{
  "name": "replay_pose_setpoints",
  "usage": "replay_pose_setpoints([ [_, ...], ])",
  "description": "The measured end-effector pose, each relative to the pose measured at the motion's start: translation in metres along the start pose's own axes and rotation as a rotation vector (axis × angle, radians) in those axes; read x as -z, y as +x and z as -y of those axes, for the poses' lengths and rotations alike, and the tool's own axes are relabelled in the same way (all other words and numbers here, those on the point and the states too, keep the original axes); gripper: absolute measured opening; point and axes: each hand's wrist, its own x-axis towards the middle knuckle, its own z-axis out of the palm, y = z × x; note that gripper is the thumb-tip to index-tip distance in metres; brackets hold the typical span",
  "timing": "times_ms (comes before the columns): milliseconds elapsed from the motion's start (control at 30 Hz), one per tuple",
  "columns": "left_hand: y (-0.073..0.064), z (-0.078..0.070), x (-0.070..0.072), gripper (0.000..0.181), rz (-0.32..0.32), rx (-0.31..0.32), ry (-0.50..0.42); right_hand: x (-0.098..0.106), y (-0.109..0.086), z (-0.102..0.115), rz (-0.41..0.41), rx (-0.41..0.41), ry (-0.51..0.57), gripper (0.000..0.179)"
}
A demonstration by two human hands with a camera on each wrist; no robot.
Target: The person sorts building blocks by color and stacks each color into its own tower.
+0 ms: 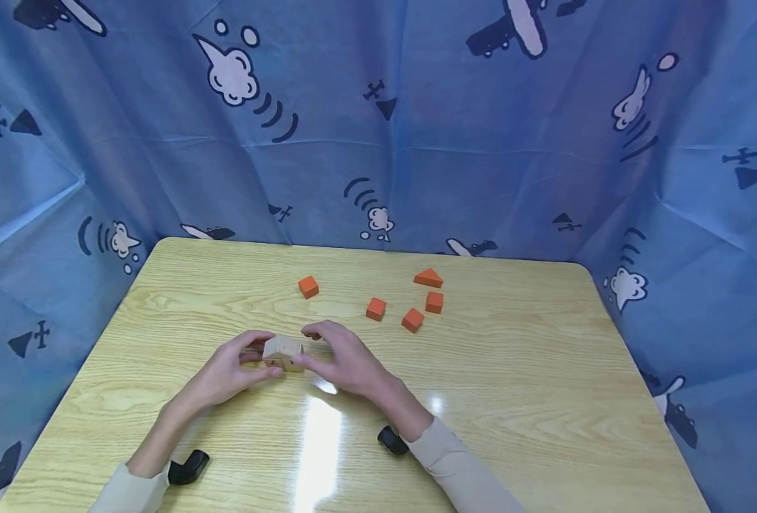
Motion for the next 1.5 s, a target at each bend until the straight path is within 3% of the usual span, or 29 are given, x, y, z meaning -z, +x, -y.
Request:
replay_pose_setpoints([
  [367,-0.005,-0.022,0.001,0.055,-0.157,-0.122,0.166,0.023,-0.015,-0.010,-0.103,0.039,0.036,0.029],
  [500,-0.006,-0.036,0.000,0.050,-0.193,-0.160,0.161,0.032,-0.021,-0.015,-0.147,0.012,0.027,0.025],
  [667,-0.005,-0.050,-0.005,0.040,-0.219,-0.281,0.139,0.043,-0.027,-0.021,-0.191,-0.034,0.004,0.023],
  [800,-0.003,-0.057,-0.011,0.036,-0.212,-0.348,0.122,0.054,-0.031,-0.026,-0.226,-0.039,-0.014,0.023],
  [1033,-0.002,-0.066,-0.026,0.029,-0.149,-0.394,0.061,0.073,-0.040,-0.037,-0.278,-0.100,-0.053,0.025],
  [1267,0.000,-0.072,-0.042,0.019,-0.142,-0.458,0.137,0.090,-0.049,-0.049,-0.315,-0.173,-0.138,0.027],
  [1500,0.004,-0.076,-0.058,0.013,-0.089,-0.506,0.117,0.100,-0.057,-0.064,-0.323,-0.201,-0.196,0.031],
])
